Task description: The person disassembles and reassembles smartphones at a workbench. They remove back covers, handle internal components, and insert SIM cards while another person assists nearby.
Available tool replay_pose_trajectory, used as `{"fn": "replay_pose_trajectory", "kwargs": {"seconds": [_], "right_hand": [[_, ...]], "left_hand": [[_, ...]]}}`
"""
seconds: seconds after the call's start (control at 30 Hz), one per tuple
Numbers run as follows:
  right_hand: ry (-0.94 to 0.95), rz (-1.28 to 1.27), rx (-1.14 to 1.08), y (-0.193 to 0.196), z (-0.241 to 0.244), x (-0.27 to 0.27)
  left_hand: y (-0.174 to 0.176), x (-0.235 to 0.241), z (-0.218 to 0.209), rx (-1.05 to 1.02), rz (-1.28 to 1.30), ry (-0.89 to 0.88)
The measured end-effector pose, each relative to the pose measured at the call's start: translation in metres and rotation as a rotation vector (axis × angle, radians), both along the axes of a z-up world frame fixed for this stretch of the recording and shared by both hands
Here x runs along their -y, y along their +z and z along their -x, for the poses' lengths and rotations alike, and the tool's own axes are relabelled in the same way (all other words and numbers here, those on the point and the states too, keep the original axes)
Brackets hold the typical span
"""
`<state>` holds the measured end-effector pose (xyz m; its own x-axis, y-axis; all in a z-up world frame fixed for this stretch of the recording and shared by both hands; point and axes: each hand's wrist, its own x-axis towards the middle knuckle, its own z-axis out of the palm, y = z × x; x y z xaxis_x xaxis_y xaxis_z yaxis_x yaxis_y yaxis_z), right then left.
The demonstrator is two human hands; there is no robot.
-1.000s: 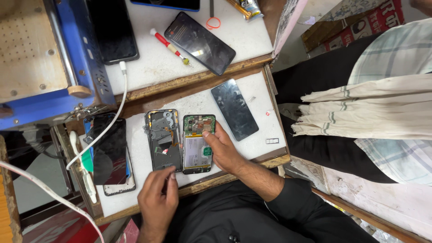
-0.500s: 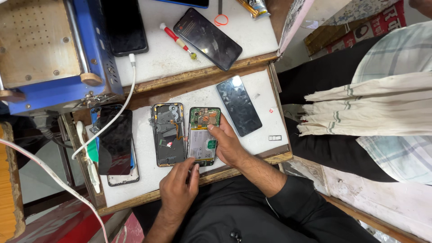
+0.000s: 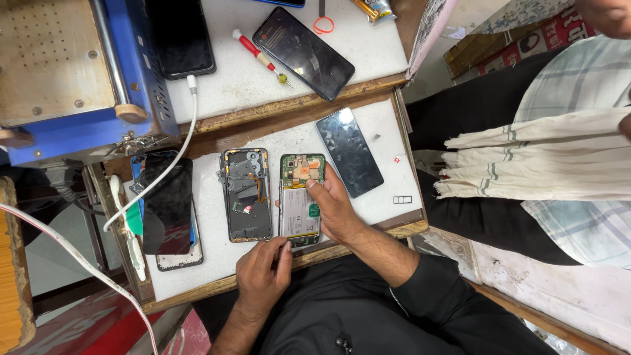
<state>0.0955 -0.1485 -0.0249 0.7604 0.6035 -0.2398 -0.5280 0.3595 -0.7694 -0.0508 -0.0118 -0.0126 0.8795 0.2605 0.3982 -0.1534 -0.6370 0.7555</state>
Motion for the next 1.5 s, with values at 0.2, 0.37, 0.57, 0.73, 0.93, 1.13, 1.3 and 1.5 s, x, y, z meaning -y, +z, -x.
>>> {"fn": "replay_pose_trajectory", "kwargs": {"seconds": [0.2, 0.37, 0.57, 0.73, 0.93, 1.13, 1.3, 1.5], "right_hand": [[-0.014, -0.019, -0.081, 0.005, -0.004, 0.0], [-0.019, -0.001, -0.105, 0.005, -0.004, 0.002], [-0.042, 0.173, 0.07, 0.003, -0.003, 0.012], [0.0, 0.146, -0.038, 0.003, -0.008, 0.013], [0.042, 0.158, 0.075, 0.0, -0.005, 0.017], [0.065, 0.275, 0.195, -0.001, 0.0, 0.017], [0.021, 0.171, 0.094, 0.005, 0.001, 0.012], [0.075, -0.069, -0.114, 0.006, 0.004, 0.007]], "left_hand": [[0.0, 0.001, 0.0, -0.013, -0.025, -0.001], [0.004, 0.0, -0.001, -0.012, -0.046, -0.021], [0.019, -0.013, 0.001, -0.075, -0.414, 0.241], [0.023, -0.015, -0.009, -0.22, -0.404, 0.23], [0.021, -0.023, -0.007, -0.224, -0.396, 0.288], [0.02, -0.027, -0.002, -0.178, -0.354, 0.295], [0.024, -0.026, -0.003, -0.163, -0.365, 0.291], [0.022, -0.009, 0.015, -0.053, -0.058, 0.07]]}}
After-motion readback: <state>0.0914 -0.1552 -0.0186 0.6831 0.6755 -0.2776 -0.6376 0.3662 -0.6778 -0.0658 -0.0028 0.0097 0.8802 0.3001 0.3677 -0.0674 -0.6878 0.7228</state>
